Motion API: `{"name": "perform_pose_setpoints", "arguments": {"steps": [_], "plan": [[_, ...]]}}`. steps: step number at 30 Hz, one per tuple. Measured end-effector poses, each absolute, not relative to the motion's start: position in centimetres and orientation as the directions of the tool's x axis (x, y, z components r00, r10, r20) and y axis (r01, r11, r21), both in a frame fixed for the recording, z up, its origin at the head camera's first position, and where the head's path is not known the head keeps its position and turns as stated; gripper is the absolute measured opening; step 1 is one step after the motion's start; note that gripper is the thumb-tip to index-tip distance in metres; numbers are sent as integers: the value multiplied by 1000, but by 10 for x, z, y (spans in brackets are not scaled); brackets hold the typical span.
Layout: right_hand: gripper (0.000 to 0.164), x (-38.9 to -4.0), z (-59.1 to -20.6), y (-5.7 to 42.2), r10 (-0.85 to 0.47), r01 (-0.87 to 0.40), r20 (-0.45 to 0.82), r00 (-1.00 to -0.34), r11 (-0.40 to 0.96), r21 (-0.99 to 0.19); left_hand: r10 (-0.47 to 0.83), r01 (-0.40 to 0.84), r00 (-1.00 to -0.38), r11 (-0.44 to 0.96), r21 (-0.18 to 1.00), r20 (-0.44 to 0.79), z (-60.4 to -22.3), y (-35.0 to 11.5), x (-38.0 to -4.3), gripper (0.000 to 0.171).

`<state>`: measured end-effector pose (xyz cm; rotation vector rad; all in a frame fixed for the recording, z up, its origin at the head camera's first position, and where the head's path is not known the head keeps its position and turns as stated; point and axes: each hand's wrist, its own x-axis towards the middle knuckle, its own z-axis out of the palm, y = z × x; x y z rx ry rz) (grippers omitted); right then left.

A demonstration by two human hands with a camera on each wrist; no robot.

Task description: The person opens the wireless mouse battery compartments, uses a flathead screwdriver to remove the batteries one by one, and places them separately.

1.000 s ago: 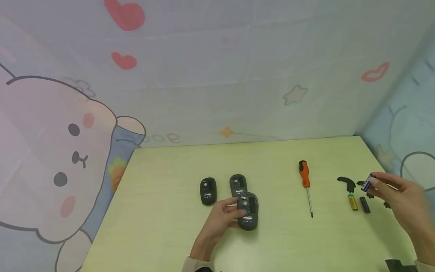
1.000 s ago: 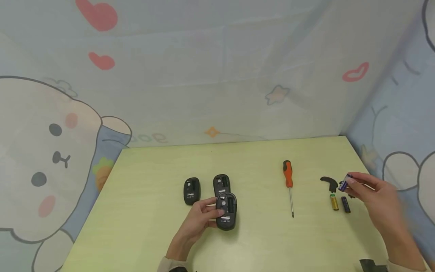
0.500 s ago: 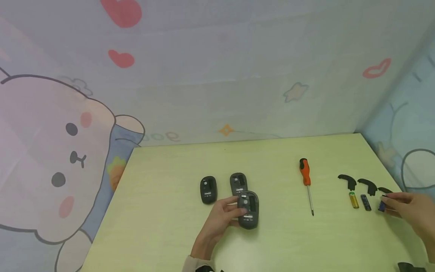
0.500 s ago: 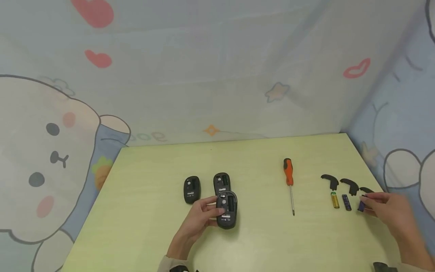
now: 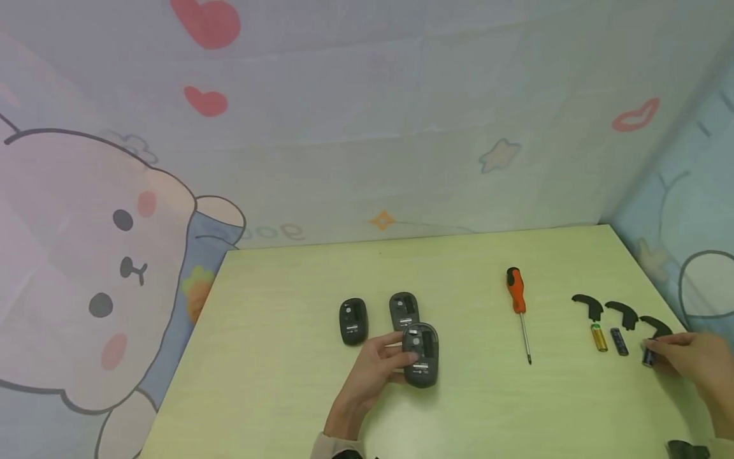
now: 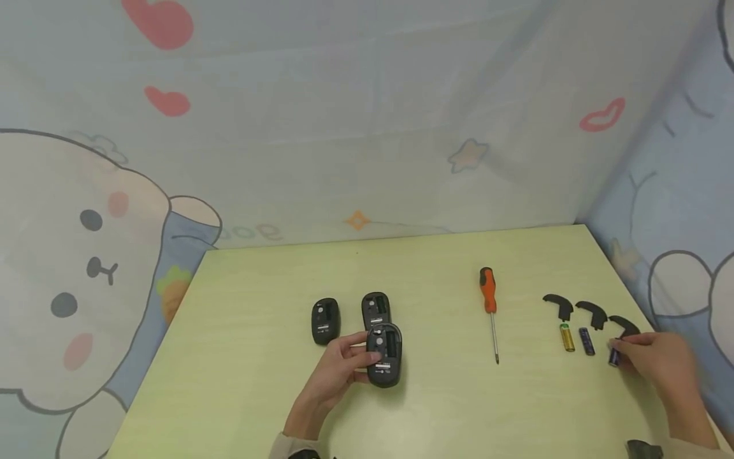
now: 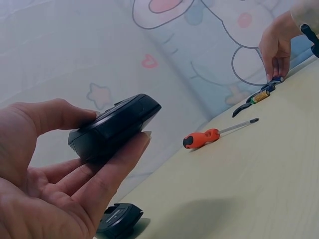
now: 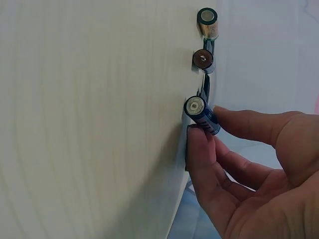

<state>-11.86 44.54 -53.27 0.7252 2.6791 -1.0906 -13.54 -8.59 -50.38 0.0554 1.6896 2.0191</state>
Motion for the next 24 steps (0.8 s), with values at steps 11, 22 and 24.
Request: {"name": "perform_pose_setpoints", "arguments": {"steps": [11,22,24], "plan": [[44,-121,-532,441,419,528,-322,-849,659,-535,402,-351,-871,-102,931,-284,-502,-85,-135,53],[52,-124,-536,439,467,558,-309,-829,641,-527,401,-351,-871,-108,930,-282,-503,-85,-136,53],[53,-123,-537,439,469,559,-307,-828,646,-520,397,-353,-873,-111,929,-284,-503,-85,-135,53]]}}
